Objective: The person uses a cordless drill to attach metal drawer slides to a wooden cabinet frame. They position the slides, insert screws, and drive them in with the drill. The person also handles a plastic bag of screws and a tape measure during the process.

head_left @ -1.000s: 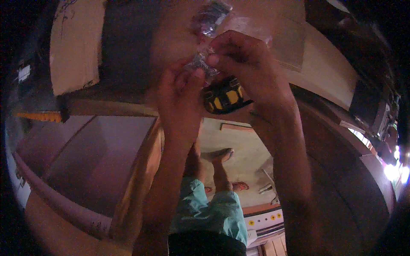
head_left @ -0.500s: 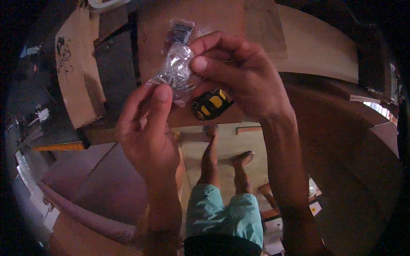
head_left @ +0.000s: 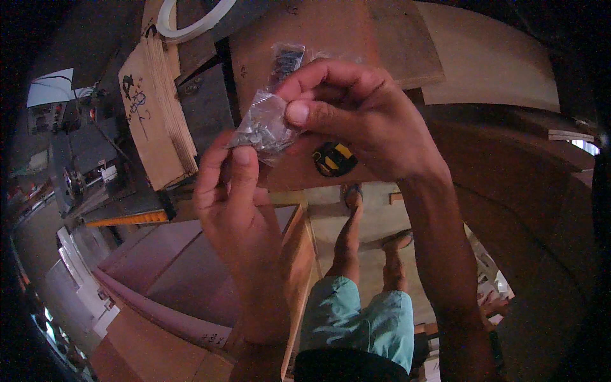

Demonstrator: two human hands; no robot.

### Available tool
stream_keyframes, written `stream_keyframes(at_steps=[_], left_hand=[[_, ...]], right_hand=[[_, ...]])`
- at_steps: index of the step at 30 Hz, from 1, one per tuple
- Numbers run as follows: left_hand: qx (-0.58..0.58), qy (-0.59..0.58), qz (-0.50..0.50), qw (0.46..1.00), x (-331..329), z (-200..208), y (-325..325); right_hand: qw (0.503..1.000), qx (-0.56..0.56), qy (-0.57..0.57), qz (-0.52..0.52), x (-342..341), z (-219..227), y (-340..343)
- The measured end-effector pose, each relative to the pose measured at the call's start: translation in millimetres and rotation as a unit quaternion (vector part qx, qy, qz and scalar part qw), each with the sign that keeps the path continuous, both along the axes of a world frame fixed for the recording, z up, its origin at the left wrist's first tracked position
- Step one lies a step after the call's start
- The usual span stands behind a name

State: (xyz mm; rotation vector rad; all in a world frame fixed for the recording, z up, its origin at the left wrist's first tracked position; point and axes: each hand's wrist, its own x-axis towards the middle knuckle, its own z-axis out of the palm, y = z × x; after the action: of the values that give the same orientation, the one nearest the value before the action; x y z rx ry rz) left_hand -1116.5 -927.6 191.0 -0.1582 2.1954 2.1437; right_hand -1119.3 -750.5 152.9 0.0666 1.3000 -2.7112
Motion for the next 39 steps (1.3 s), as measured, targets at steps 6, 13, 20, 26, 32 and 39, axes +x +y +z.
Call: stream_keyframes(at_steps=[6,13,20,26,32,39], left_hand=[[-0.034,-0.036,0.014,0.999,2.2,-1.2,-2.9],[0.066,-0.05,0.051,0.995,-4.7,-1.9,2.1],[0.076,-0.06,0.047,0.994,-10.9,-1.3,3.4],[0.02,-0.073,0.0,0.997,-15.6,-11.6,-6.4],[-0.113,-0.04,-0.175,0.977,-34.6,-37.6,0.5],[-0.118,-0.03,-0.169,0.978,-43.0,-93.6,0.9]], right_hand=[[1.0,0.001,0.006,0.001,1.1,-7.5,-0.2],[0.999,-0.023,-0.037,-0.001,-5.2,-9.9,-4.9],[0.996,-0.068,-0.047,-0.012,-5.2,-19.1,-5.7],[0.996,0.069,-0.03,-0.04,-0.2,-21.3,-4.1],[0.923,0.383,0.037,-0.007,-0.4,-22.4,9.7],[0.852,0.52,0.014,-0.053,-9.1,-71.0,4.9]])
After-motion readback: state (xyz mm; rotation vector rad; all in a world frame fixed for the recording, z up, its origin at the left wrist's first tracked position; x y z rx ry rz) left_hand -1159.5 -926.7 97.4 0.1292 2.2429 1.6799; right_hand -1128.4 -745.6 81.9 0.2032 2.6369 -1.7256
